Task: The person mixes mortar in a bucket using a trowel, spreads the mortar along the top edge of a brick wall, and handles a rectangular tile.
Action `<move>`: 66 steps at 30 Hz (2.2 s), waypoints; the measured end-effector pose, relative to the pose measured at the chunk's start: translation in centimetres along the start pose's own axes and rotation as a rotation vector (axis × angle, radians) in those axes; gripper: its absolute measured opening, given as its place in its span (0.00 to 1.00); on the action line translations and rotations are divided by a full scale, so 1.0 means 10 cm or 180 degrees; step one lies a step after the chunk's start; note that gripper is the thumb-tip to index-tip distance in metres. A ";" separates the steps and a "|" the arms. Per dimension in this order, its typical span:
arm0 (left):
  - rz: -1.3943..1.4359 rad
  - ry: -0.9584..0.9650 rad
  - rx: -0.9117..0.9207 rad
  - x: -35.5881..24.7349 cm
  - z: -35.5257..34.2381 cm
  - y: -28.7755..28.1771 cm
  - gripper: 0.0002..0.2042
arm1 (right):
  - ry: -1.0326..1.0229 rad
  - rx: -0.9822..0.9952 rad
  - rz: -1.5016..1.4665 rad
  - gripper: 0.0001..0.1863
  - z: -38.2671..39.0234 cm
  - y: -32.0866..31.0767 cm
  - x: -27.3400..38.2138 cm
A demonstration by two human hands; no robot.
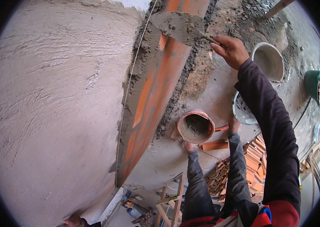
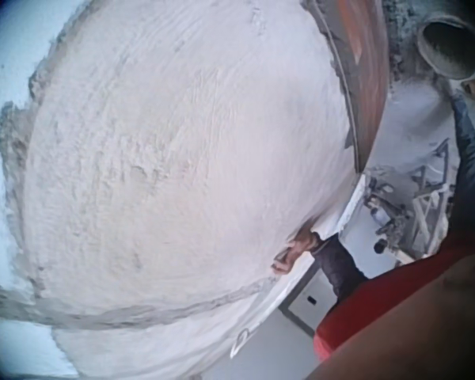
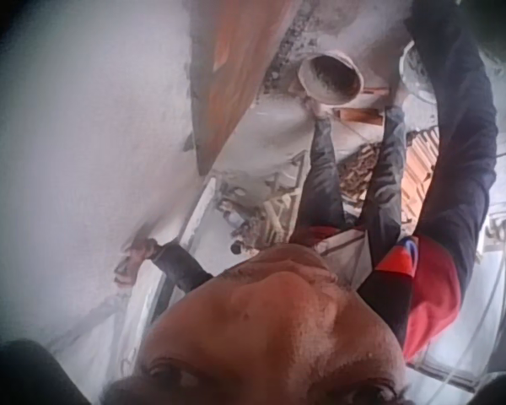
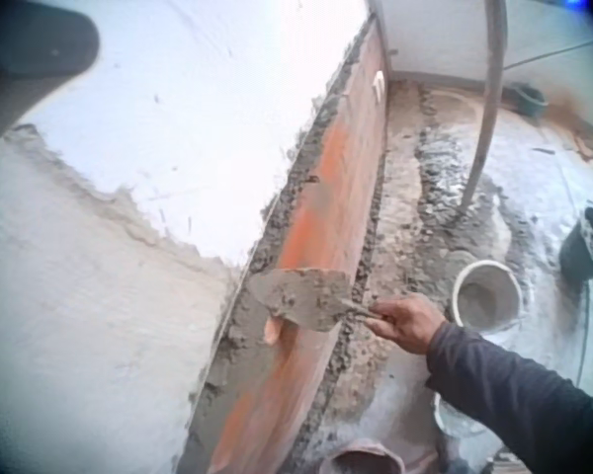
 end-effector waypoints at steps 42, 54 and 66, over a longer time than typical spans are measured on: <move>0.0202 0.0395 0.0150 0.02 0.02 0.03 0.27 | 0.1237 0.0231 -0.0060 0.16 0.59 -0.21 0.29; 0.0414 0.0353 0.0106 0.10 0.06 0.05 0.29 | 0.1481 0.0177 0.0023 0.17 0.83 0.08 0.42; 0.0319 0.0312 0.0078 0.00 0.03 0.06 0.28 | 0.1651 0.0518 -0.0667 0.17 1.16 0.64 1.74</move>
Point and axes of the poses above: each hand's wrist, its own z-axis away from the middle knuckle, its own y-axis out of the palm, x = y × z, the point moved 10 cm from there along -z, towards the middle knuckle, and after that the axes turned 6 degrees about -x, right-handed, at the moved point
